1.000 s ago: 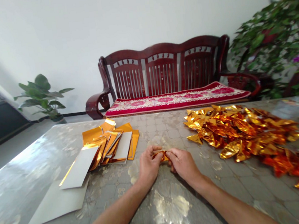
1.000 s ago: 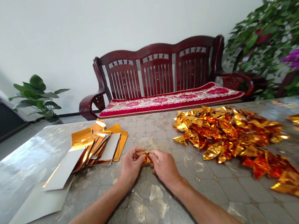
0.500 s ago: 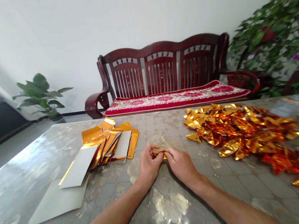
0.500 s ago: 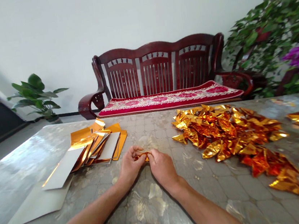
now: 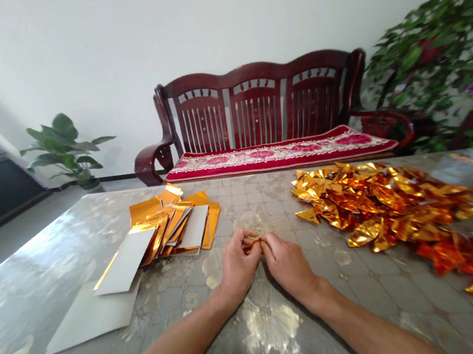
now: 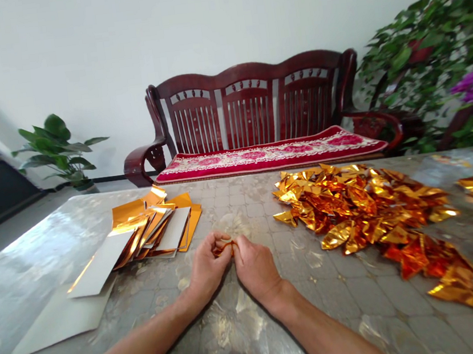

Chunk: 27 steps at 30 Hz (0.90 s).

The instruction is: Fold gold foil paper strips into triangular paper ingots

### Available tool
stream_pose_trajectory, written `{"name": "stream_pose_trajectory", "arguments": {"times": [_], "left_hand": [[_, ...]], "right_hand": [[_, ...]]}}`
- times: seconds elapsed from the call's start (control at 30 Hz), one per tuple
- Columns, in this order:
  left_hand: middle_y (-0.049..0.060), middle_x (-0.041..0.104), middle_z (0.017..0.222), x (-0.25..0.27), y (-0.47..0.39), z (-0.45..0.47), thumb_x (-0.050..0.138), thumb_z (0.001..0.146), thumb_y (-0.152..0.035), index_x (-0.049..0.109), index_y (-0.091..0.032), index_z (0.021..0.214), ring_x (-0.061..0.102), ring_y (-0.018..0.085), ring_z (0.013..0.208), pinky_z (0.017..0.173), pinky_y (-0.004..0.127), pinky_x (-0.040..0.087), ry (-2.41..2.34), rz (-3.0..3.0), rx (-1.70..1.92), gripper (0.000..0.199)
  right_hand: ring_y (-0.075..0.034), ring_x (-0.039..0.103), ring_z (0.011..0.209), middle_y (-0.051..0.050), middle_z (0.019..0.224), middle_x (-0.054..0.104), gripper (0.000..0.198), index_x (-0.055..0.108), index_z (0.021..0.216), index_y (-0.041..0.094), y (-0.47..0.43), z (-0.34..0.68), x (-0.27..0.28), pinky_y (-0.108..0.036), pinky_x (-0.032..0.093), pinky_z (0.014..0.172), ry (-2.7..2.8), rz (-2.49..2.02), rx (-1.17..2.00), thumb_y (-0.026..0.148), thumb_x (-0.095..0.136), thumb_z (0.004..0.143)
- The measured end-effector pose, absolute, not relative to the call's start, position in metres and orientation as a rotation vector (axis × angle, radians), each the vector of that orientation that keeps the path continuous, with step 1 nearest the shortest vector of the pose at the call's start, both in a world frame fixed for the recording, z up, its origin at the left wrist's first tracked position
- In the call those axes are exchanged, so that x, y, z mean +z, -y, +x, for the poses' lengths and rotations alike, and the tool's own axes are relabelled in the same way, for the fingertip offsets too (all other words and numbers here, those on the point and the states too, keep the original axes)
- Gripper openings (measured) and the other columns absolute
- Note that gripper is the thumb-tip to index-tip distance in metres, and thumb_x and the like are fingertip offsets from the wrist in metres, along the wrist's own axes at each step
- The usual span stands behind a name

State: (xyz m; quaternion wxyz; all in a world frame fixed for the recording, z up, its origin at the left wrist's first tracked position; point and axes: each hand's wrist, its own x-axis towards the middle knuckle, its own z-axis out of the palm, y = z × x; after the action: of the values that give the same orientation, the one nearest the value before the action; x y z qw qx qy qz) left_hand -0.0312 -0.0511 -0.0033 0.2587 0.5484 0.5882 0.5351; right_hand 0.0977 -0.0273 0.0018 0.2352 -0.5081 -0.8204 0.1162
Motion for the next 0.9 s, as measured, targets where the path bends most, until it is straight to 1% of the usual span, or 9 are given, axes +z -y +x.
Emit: {"name": "stream_pose_trajectory", "arguments": {"times": [0.1,0.2,0.3,0.37,0.47,0.53,0.67,0.8,0.9], "left_hand": [[-0.003,0.069,0.074,-0.001,0.053,-0.031,0.055,0.077,-0.013,0.064,-0.020,0.086,0.065,0.011,0.068,0.067,0.021,0.049,-1.605,1.535,1.457,0.015],[-0.004,0.067,0.070,-0.001,0.051,-0.032,0.057,0.077,-0.014,0.065,-0.020,0.092,0.064,0.011,0.065,0.066,0.021,0.049,-1.578,1.503,1.475,0.018],[-0.005,0.066,0.068,-0.002,0.047,-0.034,0.063,0.076,-0.020,0.061,-0.018,0.101,0.064,0.012,0.064,0.064,0.022,0.050,-1.469,1.359,1.495,0.025],[-0.003,0.067,0.068,-0.002,0.045,-0.035,0.067,0.075,-0.026,0.061,-0.017,0.103,0.065,0.013,0.065,0.064,0.023,0.051,-1.402,1.248,1.493,0.030],[-0.002,0.067,0.068,-0.003,0.042,-0.036,0.069,0.074,-0.031,0.063,-0.015,0.107,0.064,0.014,0.062,0.062,0.024,0.052,-1.363,1.165,1.476,0.037],[-0.002,0.067,0.067,-0.004,0.041,-0.038,0.067,0.076,-0.031,0.065,-0.014,0.111,0.062,0.013,0.060,0.062,0.024,0.051,-1.365,1.179,1.469,0.039],[-0.002,0.072,0.071,-0.007,0.039,-0.041,0.066,0.077,-0.026,0.069,-0.016,0.116,0.065,0.014,0.063,0.065,0.024,0.052,-1.419,1.244,1.443,0.040],[0.000,0.077,0.080,-0.008,0.039,-0.043,0.065,0.079,-0.026,0.075,-0.021,0.111,0.069,0.016,0.067,0.065,0.025,0.055,-1.463,1.286,1.410,0.033],[0.001,0.079,0.087,-0.007,0.040,-0.043,0.063,0.082,-0.026,0.077,-0.023,0.107,0.070,0.016,0.064,0.061,0.026,0.057,-1.469,1.300,1.398,0.029]], "right_hand": [[-0.018,0.065,0.064,-0.006,0.074,0.071,0.027,0.062,0.089,0.019,0.028,0.096,0.002,-0.028,0.030,0.058,2.263,-1.389,0.306,0.024,0.037,0.099],[-0.018,0.064,0.064,-0.006,0.072,0.070,0.027,0.061,0.086,0.020,0.027,0.097,0.003,-0.028,0.031,0.058,2.201,-1.381,0.370,0.025,0.037,0.098],[-0.017,0.063,0.064,-0.004,0.069,0.068,0.030,0.058,0.080,0.021,0.026,0.101,0.005,-0.026,0.035,0.059,2.104,-1.316,0.554,0.028,0.035,0.099],[-0.016,0.062,0.062,-0.002,0.065,0.065,0.033,0.057,0.079,0.022,0.024,0.105,0.006,-0.025,0.038,0.059,2.059,-1.254,0.705,0.032,0.033,0.099],[-0.015,0.061,0.056,0.001,0.060,0.063,0.032,0.059,0.085,0.022,0.021,0.110,0.005,-0.024,0.040,0.057,2.005,-1.202,0.867,0.034,0.033,0.098],[-0.015,0.061,0.053,0.001,0.060,0.063,0.031,0.061,0.090,0.022,0.020,0.111,0.003,-0.024,0.042,0.057,1.974,-1.196,0.915,0.034,0.033,0.097],[-0.016,0.062,0.055,0.000,0.061,0.065,0.033,0.067,0.097,0.021,0.016,0.113,0.002,-0.024,0.042,0.057,1.980,-1.221,0.879,0.032,0.036,0.096],[-0.017,0.065,0.062,-0.002,0.067,0.070,0.033,0.071,0.099,0.022,0.013,0.117,0.005,-0.025,0.042,0.062,2.078,-1.223,0.741,0.030,0.039,0.096],[-0.018,0.066,0.066,-0.004,0.071,0.072,0.032,0.072,0.098,0.023,0.012,0.120,0.006,-0.026,0.041,0.065,2.149,-1.220,0.642,0.029,0.041,0.096]]}}
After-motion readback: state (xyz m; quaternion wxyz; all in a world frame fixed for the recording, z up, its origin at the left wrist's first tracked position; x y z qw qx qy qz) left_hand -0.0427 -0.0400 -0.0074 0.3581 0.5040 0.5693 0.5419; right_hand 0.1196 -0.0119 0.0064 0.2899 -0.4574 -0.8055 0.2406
